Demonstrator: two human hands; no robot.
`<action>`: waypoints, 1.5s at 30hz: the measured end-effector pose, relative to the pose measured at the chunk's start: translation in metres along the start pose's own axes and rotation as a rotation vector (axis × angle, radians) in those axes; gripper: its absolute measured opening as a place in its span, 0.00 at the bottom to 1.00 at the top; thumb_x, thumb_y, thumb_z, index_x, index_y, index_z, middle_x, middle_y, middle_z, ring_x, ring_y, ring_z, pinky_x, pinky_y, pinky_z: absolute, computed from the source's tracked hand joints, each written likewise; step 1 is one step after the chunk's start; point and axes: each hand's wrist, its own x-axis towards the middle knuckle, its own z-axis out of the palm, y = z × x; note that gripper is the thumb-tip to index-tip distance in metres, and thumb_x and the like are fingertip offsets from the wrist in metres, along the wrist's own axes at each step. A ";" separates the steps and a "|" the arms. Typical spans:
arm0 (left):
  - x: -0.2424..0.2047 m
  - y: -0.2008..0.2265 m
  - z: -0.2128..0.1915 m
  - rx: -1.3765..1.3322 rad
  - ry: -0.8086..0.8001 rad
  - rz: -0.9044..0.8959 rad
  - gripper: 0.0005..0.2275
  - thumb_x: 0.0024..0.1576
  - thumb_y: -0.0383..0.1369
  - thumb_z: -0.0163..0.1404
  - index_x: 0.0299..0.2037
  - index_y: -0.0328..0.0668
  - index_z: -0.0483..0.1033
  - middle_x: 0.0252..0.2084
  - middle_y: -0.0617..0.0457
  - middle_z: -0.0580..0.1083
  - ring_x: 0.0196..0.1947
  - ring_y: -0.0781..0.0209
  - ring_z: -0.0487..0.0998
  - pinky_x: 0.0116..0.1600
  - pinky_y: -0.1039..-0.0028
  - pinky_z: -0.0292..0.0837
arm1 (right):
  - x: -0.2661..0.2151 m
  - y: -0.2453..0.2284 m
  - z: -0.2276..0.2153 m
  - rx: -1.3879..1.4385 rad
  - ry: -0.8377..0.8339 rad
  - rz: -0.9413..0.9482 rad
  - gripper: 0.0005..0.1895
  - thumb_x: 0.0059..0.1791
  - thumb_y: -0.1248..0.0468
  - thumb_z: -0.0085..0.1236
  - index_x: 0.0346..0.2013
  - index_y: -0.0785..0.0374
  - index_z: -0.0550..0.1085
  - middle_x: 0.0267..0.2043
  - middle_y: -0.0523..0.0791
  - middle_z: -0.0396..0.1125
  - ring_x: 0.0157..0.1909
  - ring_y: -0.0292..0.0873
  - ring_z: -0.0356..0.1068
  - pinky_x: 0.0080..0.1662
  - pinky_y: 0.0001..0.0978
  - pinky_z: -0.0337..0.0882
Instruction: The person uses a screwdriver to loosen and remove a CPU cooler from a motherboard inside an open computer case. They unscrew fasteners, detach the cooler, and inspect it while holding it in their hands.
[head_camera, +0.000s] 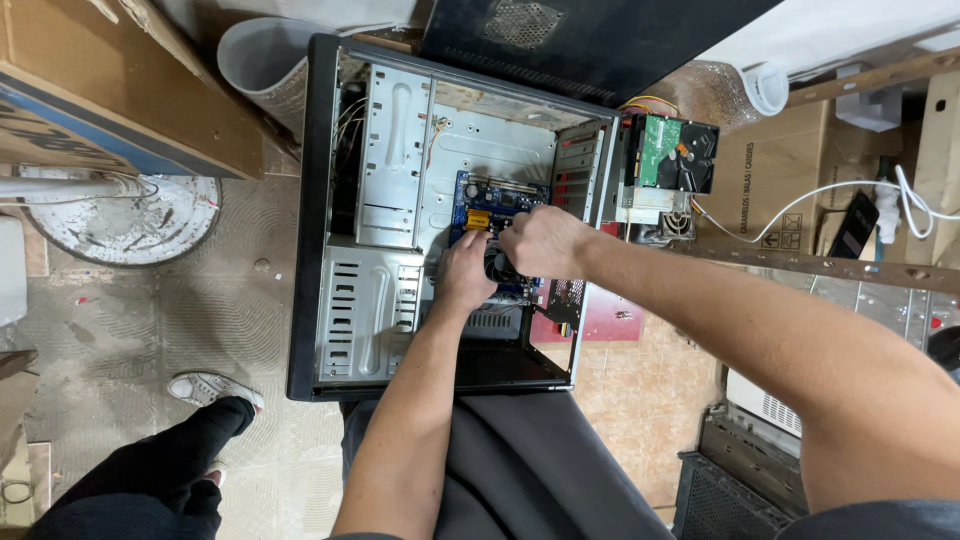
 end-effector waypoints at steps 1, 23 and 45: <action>-0.001 0.002 -0.002 0.000 0.004 0.000 0.35 0.54 0.28 0.63 0.76 0.47 0.70 0.76 0.49 0.68 0.73 0.39 0.75 0.73 0.50 0.74 | 0.000 0.002 -0.014 -0.003 0.001 -0.002 0.02 0.44 0.67 0.67 0.27 0.58 0.83 0.26 0.44 0.68 0.28 0.46 0.70 0.28 0.39 0.71; 0.003 -0.004 -0.003 0.049 -0.059 -0.100 0.40 0.53 0.28 0.68 0.79 0.54 0.66 0.82 0.53 0.62 0.71 0.34 0.74 0.70 0.44 0.78 | 0.038 -0.004 -0.028 0.496 -0.824 0.719 0.13 0.56 0.62 0.59 0.39 0.64 0.88 0.37 0.56 0.81 0.47 0.64 0.84 0.43 0.60 0.85; 0.015 -0.016 0.012 0.051 -0.034 0.030 0.37 0.49 0.20 0.68 0.73 0.36 0.71 0.72 0.45 0.69 0.65 0.36 0.80 0.70 0.49 0.80 | 0.023 -0.014 -0.001 0.376 -0.518 0.533 0.07 0.49 0.66 0.59 0.29 0.58 0.84 0.29 0.49 0.79 0.36 0.56 0.84 0.34 0.51 0.83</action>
